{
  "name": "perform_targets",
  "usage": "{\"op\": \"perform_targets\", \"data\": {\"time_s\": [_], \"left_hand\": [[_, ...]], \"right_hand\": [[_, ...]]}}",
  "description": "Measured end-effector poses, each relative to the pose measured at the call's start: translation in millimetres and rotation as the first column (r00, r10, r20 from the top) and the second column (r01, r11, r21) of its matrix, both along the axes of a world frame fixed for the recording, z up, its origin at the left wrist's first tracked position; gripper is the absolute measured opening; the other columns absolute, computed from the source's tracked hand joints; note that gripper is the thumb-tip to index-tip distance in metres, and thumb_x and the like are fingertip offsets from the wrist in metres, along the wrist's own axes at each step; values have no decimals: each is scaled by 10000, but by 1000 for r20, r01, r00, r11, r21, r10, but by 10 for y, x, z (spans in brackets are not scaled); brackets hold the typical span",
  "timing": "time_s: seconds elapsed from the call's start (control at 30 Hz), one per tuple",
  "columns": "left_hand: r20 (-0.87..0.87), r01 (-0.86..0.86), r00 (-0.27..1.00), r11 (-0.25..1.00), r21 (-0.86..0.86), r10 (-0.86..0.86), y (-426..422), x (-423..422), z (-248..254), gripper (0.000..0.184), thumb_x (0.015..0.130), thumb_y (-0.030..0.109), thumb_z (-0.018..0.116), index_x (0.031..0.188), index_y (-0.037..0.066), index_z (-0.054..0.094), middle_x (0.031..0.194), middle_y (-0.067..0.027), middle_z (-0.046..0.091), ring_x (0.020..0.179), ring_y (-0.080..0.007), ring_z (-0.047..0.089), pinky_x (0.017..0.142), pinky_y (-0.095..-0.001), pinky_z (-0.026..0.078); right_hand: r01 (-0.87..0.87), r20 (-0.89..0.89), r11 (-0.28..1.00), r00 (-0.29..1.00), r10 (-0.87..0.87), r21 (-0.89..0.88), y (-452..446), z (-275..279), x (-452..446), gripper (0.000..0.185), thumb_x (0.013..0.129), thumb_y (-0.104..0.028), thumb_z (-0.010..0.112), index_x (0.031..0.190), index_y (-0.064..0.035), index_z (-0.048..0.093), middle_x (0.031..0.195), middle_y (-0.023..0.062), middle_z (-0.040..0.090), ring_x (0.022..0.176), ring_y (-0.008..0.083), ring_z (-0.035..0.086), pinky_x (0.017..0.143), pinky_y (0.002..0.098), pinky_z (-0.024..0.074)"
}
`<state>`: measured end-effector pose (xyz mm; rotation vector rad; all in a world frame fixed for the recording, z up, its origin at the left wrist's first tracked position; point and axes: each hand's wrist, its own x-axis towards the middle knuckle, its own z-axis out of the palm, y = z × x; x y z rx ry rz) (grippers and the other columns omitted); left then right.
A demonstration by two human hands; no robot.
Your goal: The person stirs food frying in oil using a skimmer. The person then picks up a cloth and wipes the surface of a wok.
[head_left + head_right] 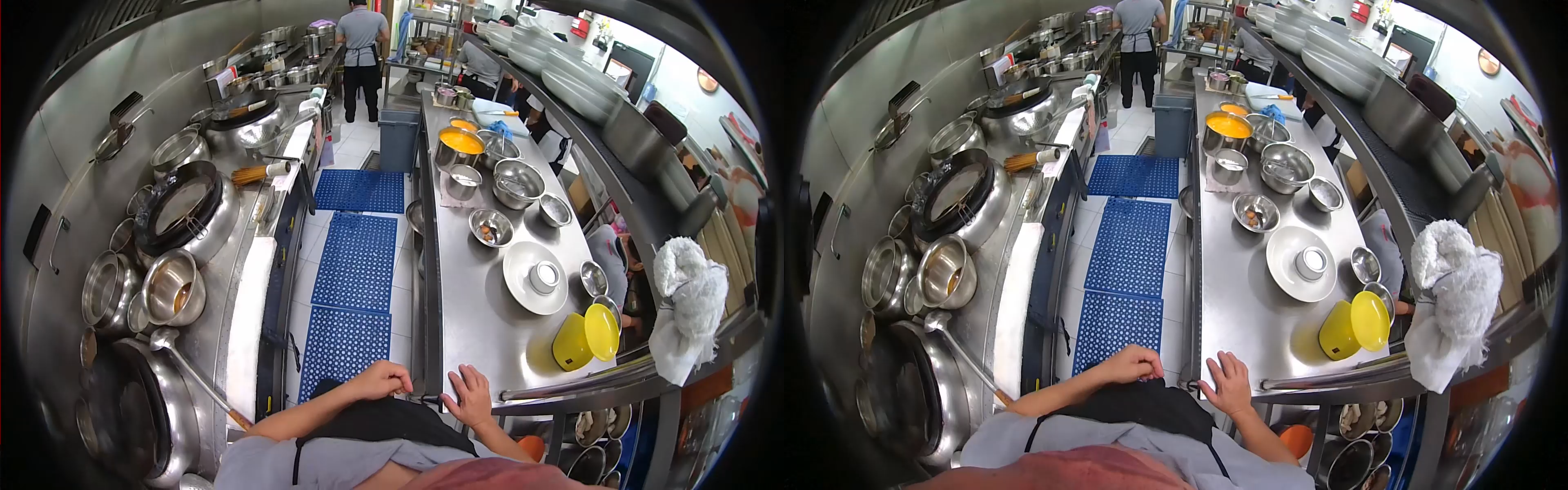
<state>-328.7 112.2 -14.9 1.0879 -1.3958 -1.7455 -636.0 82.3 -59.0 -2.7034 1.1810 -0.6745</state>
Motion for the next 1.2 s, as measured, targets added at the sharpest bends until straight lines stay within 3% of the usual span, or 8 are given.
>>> {"op": "perform_targets", "data": {"time_s": [0.27, 0.37, 0.5, 0.67, 0.73, 0.87, 1.07, 1.2], "left_hand": [[-5, 110, 994, 994, 28, -110, -274, -123, -48, 166, 871, 30, 579, 960, -10, 713, 793, -45, 696, 718, -96, 636, 640, -255, 512], [68, 208, 976, 977, -51, -205, -377, -141, -93, 176, 894, 54, 614, 1034, 11, 712, 817, -22, 701, 728, -77, 638, 662, -237, 512], [253, 293, 933, 949, -120, -256, -558, -54, -281, 155, 832, 117, 692, 950, 28, 736, 746, -31, 695, 683, -91, 634, 610, -269, 505], [363, 175, 913, 983, 58, -184, -697, 349, -1435, 98, 839, 119, 703, 882, 34, 726, 723, -38, 676, 663, -107, 620, 599, -282, 504], [569, 161, 781, 963, 217, -259, -598, 559, -1596, 152, 843, 196, 699, 893, 62, 748, 743, -54, 697, 673, -142, 645, 619, -318, 523], [818, 135, 536, 978, 159, -207, -168, 1109, -2653, 221, 852, 307, 649, 915, 148, 790, 926, -148, 756, 897, -316, 723, 841, -452, 561], [853, -403, 506, 909, 105, 126, 227, 1507, -2689, 204, 836, 301, 649, 892, 174, 799, 1029, -141, 753, 1001, -316, 710, 911, -440, 548], [839, -472, 509, 877, 83, 194, 242, 1472, -2595, 233, 849, 330, 652, 919, 157, 792, 1021, -132, 755, 992, -320, 711, 887, -426, 554]], "right_hand": [[30, -25, 999, 999, -30, 26, 7, -14, 12, 588, 809, -415, 764, 1287, -103, 626, 1369, 188, 539, 1282, 406, 491, 1054, 523, 390], [120, -39, 992, 992, -118, 45, 104, -57, 128, 627, 812, -443, 753, 1307, -88, 608, 1401, 213, 511, 1324, 416, 452, 1073, 552, 357], [241, -64, 970, 969, -239, 34, 255, -130, 352, 709, 805, -472, 749, 1353, -64, 559, 1448, 257, 458, 1383, 432, 388, 1105, 583, 295], [262, -89, 965, 961, -262, -11, 244, -193, 361, 690, 814, -474, 738, 1351, -76, 565, 1442, 257, 464, 1364, 432, 406, 1088, 575, 314], [264, -84, 964, 960, -265, -24, 241, -207, 370, 681, 816, -485, 738, 1351, -95, 574, 1441, 256, 465, 1352, 436, 413, 1072, 580, 327], [256, -118, 965, 958, -262, -57, 223, -248, 361, 662, 823, -531, 725, 1351, -155, 592, 1443, 258, 464, 1336, 448, 420, 1041, 595, 344], [229, -180, 967, 952, -247, -112, 205, -261, 360, 590, 849, -561, 690, 1350, -261, 608, 1463, 218, 466, 1342, 447, 412, 1030, 606, 347], [220, -217, 971, 947, -235, -89, 192, -240, 361, 530, 849, -524, 703, 1325, -302, 628, 1484, 191, 460, 1360, 433, 403, 1030, 601, 347]]}}
